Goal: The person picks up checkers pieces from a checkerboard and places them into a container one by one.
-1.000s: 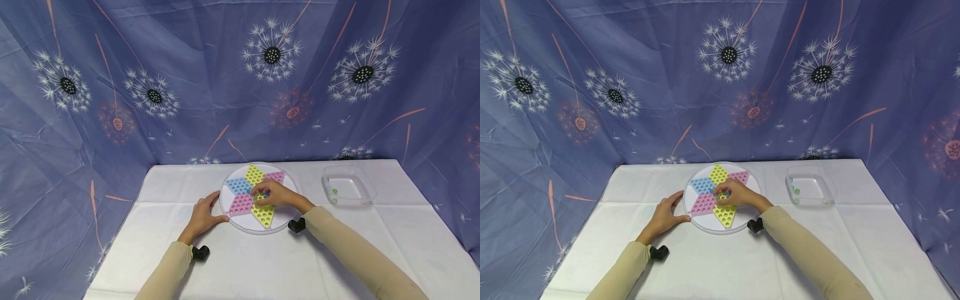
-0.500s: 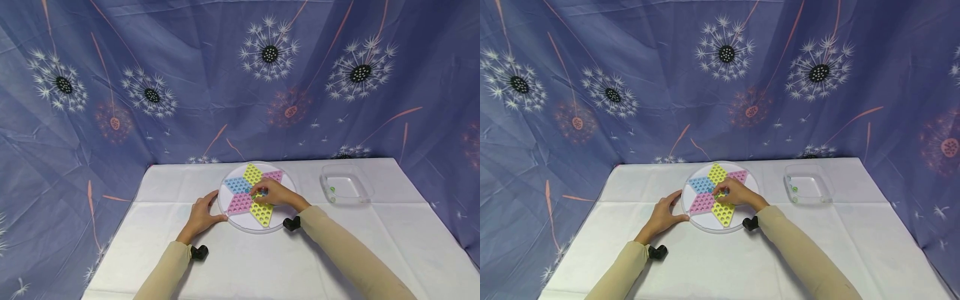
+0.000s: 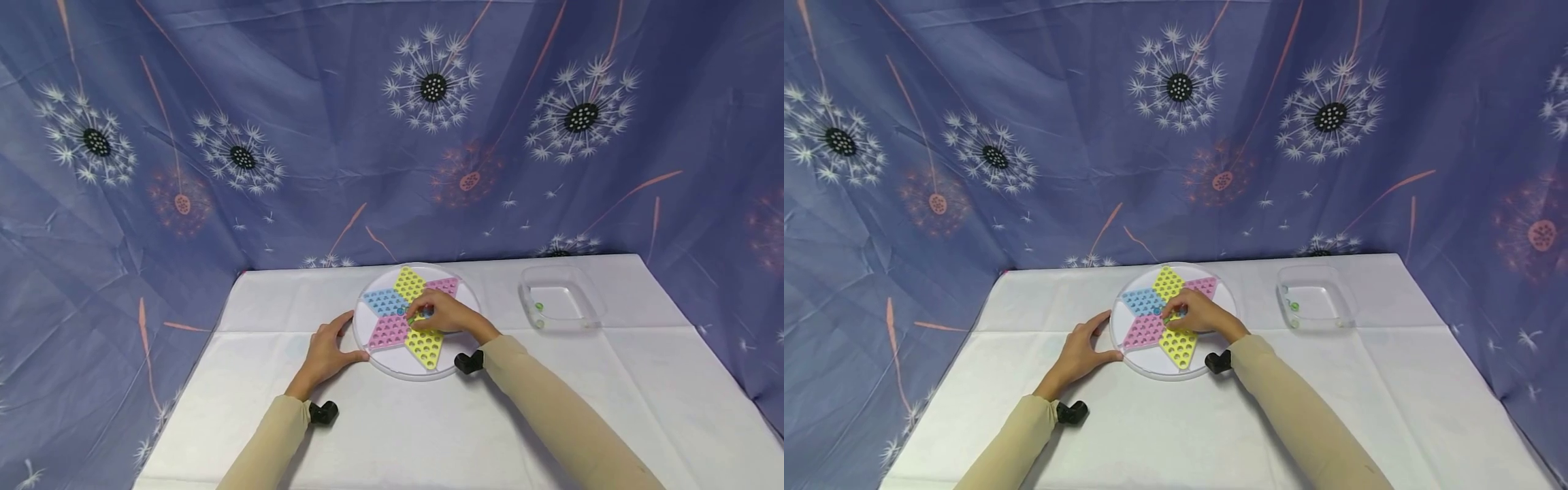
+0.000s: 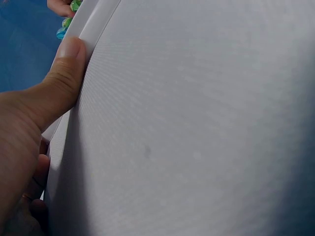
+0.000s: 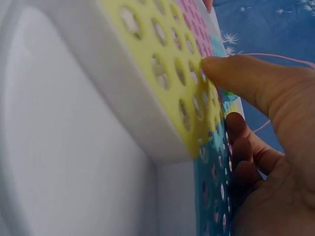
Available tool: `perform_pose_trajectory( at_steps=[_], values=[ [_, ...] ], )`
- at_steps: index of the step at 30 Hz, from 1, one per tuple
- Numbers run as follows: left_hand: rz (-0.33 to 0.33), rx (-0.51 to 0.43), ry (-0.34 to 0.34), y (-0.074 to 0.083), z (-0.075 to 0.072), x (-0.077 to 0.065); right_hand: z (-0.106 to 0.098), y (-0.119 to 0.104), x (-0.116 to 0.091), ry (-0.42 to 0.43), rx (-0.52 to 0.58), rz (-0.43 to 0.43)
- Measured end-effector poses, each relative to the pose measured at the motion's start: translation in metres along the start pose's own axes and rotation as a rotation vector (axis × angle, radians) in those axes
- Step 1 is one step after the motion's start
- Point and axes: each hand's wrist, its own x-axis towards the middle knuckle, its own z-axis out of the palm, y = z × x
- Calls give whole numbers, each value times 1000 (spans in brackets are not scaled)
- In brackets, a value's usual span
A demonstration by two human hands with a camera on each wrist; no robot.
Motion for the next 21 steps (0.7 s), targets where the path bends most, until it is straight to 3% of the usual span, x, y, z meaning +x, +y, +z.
perform_pose_trajectory(
  at_steps=[9,21],
  values=[
    [12,-8,7,-1,2,-1,-1,-3,1,-9,23,62],
    [1,7,-3,-1,3,0,0,-2,-1,11,42,72]
  ],
)
